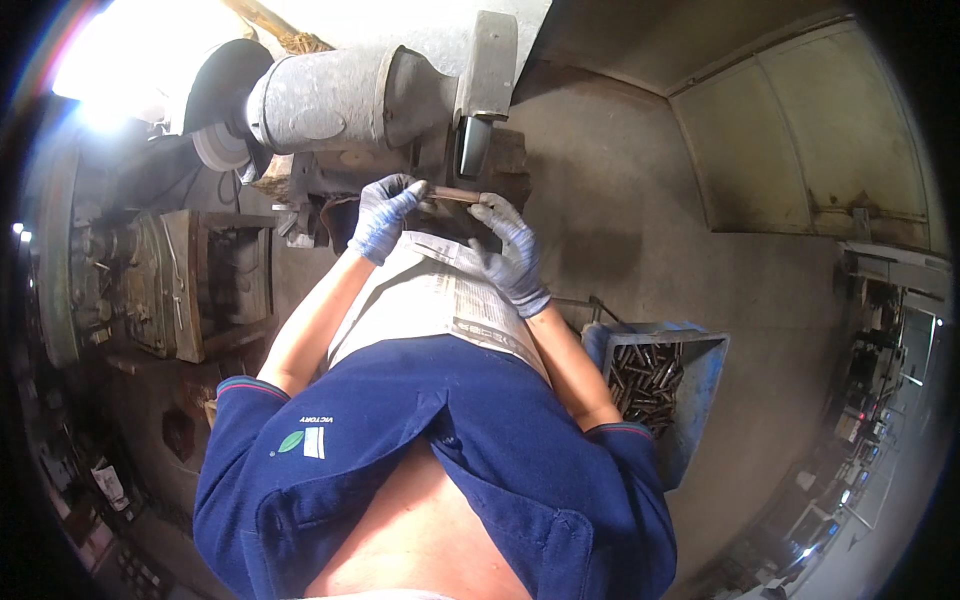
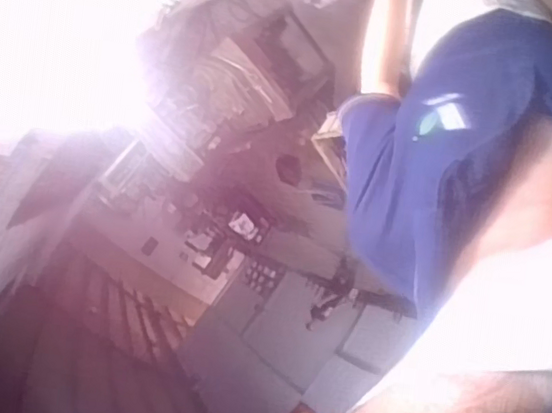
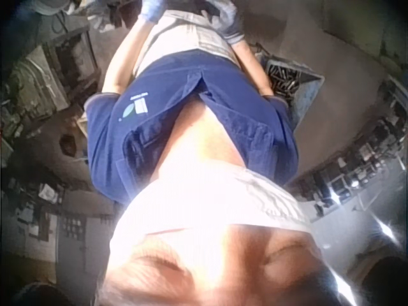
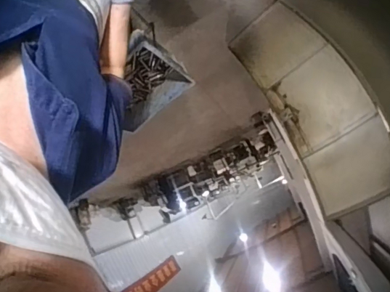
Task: The person picks up metal parts from a bin and grinds them using a bench grinder before placing them into a different bin.
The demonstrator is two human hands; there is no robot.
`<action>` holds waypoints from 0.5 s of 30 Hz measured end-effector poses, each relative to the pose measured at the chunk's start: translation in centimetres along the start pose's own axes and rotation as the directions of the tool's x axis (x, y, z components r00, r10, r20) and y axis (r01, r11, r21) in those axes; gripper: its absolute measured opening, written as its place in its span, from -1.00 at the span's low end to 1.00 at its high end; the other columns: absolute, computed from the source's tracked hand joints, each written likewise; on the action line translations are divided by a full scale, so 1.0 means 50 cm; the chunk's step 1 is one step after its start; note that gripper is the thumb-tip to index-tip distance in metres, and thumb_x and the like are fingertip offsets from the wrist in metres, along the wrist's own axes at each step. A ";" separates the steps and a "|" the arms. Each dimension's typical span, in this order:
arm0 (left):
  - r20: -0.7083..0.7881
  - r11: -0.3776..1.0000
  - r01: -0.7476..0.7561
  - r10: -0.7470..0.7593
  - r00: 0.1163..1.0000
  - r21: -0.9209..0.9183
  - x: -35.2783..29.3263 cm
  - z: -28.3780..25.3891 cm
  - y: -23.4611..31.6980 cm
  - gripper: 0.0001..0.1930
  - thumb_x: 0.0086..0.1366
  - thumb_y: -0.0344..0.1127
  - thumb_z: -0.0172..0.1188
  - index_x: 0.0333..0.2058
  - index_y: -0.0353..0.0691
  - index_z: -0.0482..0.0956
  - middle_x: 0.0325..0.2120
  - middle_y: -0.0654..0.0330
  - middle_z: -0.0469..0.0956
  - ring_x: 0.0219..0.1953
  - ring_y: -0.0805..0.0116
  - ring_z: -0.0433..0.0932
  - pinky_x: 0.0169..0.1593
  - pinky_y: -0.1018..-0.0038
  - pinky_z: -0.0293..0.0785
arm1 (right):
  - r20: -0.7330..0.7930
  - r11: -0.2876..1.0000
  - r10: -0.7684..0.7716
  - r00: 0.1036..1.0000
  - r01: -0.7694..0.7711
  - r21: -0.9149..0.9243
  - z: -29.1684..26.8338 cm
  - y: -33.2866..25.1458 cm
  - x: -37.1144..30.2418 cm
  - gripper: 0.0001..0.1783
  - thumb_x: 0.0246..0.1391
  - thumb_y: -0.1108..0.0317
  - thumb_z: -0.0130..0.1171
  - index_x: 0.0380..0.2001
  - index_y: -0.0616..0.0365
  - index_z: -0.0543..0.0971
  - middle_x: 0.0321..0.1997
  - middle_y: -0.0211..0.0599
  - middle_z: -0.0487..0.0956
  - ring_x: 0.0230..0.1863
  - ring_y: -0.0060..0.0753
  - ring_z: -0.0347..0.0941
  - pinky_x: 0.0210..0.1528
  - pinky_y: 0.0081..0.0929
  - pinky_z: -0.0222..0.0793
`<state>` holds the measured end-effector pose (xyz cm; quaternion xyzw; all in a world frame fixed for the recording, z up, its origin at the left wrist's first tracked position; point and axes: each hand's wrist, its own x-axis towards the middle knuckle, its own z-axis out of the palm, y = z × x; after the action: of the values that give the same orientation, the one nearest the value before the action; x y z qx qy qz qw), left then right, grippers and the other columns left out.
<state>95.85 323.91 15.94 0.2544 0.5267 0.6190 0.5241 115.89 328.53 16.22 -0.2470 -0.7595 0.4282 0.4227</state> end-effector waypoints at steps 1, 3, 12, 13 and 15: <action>0.000 0.997 -0.037 0.037 0.999 0.074 -0.002 0.003 0.002 -0.88 0.15 -0.39 0.21 -0.41 -0.34 0.55 -0.56 0.29 0.53 -0.52 0.63 0.44 -0.42 0.68 0.37 | 0.007 0.975 0.123 0.992 -0.123 0.185 -0.001 -0.004 -0.009 -0.69 0.06 0.45 0.09 -0.09 0.28 0.49 0.07 -0.13 0.38 0.01 -0.24 0.42 0.05 -0.36 0.35; 0.014 0.981 -0.078 0.077 0.997 0.175 -0.006 0.014 0.007 -0.88 0.16 -0.41 0.20 -0.36 -0.33 0.56 -0.51 0.32 0.54 -0.49 0.67 0.41 -0.38 0.70 0.35 | -0.047 0.907 0.198 0.979 -0.165 0.388 0.007 0.019 -0.012 -0.70 0.01 0.58 0.07 -0.12 0.32 0.50 0.03 -0.18 0.41 -0.01 -0.31 0.44 0.04 -0.47 0.36; 0.038 0.989 -0.068 0.063 0.997 0.135 0.013 0.000 -0.034 -0.90 0.19 -0.43 0.15 -0.35 -0.34 0.54 -0.50 0.27 0.56 -0.48 0.61 0.47 -0.43 0.66 0.42 | -0.069 0.982 0.006 0.998 -0.019 -0.189 -0.003 0.023 -0.006 -0.70 -0.09 0.62 0.16 -0.20 0.27 0.56 -0.06 -0.16 0.49 0.01 -0.31 0.41 0.03 -0.52 0.34; 0.028 0.989 -0.050 0.046 0.999 0.142 0.015 0.002 -0.035 -0.90 0.19 -0.43 0.14 -0.36 -0.34 0.54 -0.51 0.27 0.55 -0.48 0.59 0.48 -0.42 0.65 0.42 | -0.064 0.983 0.008 0.998 -0.019 -0.182 -0.002 0.028 -0.005 -0.71 -0.11 0.62 0.17 -0.22 0.26 0.57 -0.06 -0.15 0.49 0.01 -0.29 0.41 0.03 -0.51 0.33; 0.025 0.994 -0.034 0.032 0.999 0.099 0.020 0.011 -0.035 -0.91 0.20 -0.44 0.13 -0.37 -0.35 0.53 -0.51 0.26 0.55 -0.48 0.57 0.49 -0.42 0.63 0.43 | -0.075 0.986 0.031 0.997 -0.043 -0.164 -0.002 0.038 -0.004 -0.72 -0.12 0.60 0.19 -0.24 0.25 0.58 -0.07 -0.14 0.50 0.00 -0.27 0.41 0.04 -0.50 0.31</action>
<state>96.65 324.86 14.26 0.2962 0.5463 0.5976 0.5067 116.10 329.38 14.51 -0.3105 -0.7720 0.3622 0.4201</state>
